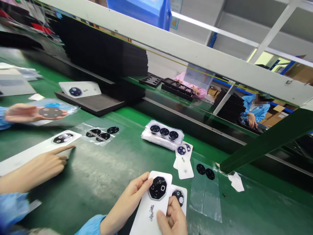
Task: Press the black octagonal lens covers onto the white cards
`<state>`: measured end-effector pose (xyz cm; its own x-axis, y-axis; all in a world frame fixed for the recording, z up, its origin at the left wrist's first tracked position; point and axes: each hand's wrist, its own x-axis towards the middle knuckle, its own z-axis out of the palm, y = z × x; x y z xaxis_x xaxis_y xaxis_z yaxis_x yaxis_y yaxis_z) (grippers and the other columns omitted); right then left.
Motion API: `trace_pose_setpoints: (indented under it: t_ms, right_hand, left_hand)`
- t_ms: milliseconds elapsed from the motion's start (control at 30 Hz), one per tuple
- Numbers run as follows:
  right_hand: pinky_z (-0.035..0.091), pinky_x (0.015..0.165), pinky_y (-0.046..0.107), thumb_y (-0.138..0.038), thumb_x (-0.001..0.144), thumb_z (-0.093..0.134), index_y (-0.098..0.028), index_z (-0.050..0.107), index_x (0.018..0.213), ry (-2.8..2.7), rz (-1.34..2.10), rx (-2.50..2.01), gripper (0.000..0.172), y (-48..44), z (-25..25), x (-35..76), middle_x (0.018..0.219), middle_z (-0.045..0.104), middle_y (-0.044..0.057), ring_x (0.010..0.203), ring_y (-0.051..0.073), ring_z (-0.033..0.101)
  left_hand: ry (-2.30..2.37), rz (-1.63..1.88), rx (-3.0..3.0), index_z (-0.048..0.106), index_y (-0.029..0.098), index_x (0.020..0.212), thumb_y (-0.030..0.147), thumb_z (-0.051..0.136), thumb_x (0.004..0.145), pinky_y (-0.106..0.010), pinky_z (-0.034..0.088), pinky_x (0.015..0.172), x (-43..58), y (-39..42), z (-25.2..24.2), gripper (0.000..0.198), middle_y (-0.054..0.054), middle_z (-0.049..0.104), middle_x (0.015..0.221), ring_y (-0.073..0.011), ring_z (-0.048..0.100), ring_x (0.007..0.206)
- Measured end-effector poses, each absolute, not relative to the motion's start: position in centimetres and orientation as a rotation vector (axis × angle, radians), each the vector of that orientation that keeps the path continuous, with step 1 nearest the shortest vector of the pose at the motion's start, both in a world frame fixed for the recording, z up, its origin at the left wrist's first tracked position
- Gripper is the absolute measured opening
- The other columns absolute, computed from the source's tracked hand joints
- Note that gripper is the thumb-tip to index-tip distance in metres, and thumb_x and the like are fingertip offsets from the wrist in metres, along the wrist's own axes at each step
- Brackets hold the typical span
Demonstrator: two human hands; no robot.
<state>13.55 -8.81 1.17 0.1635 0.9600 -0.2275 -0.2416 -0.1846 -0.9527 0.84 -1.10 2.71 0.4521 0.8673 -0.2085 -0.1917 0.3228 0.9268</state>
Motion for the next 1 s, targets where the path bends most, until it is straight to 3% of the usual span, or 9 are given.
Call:
trace_pose_setpoints:
  t_ms: [167, 433, 800, 1000]
  right_hand:
    - [0.032, 0.042, 0.019, -0.057, 0.074, 0.063, -0.02, 0.049, 0.074, -0.888, 1.207, -1.388, 0.04, -6.6, 3.7, 14.7, 0.054, 0.05, -0.006, 0.044, 0.008, 0.043]
    - [0.029, 0.049, 0.021, -0.057, 0.074, 0.061, -0.018, 0.046, 0.069, -1.064, 1.143, -1.443, 0.042, -4.5, 3.5, 15.4, 0.057, 0.042, -0.007, 0.053, 0.008, 0.036]
    - [0.037, 0.058, 0.024, -0.049, 0.085, 0.054, -0.021, 0.048, 0.088, -1.135, 1.375, -1.215, 0.029, -5.8, 3.3, 15.7, 0.073, 0.049, -0.003, 0.065, 0.012, 0.044]
    - [0.042, 0.077, 0.029, -0.044, 0.076, 0.067, -0.021, 0.052, 0.097, -1.102, 1.363, -1.126, 0.035, -6.0, 4.0, 14.9, 0.093, 0.059, 0.002, 0.089, 0.018, 0.054]
  left_hand:
    - [0.799, 0.782, 1.024, 0.046, 0.017, 0.073, 0.056, 0.055, 0.077, -0.019, 0.032, 0.049, 1.0, -1.2, 2.3, 0.04, 0.005, 0.045, 0.061, -0.0087, 0.041, 0.054]
    - [0.795, 0.797, 1.138, 0.044, 0.017, 0.068, 0.058, 0.055, 0.076, -0.019, 0.031, 0.049, 1.1, -1.2, 2.6, 0.043, 0.007, 0.04, 0.06, -0.0085, 0.037, 0.055]
    - [0.793, 0.899, 1.012, 0.042, 0.018, 0.062, 0.055, 0.061, 0.073, -0.019, 0.031, 0.051, 1.2, -1.4, 2.5, 0.043, 0.008, 0.039, 0.057, -0.0084, 0.035, 0.055]
    - [0.708, 0.868, 0.873, 0.051, 0.016, 0.067, 0.051, 0.066, 0.071, -0.018, 0.032, 0.05, 1.1, -0.9, 2.5, 0.038, 0.006, 0.048, 0.057, -0.008, 0.041, 0.053]
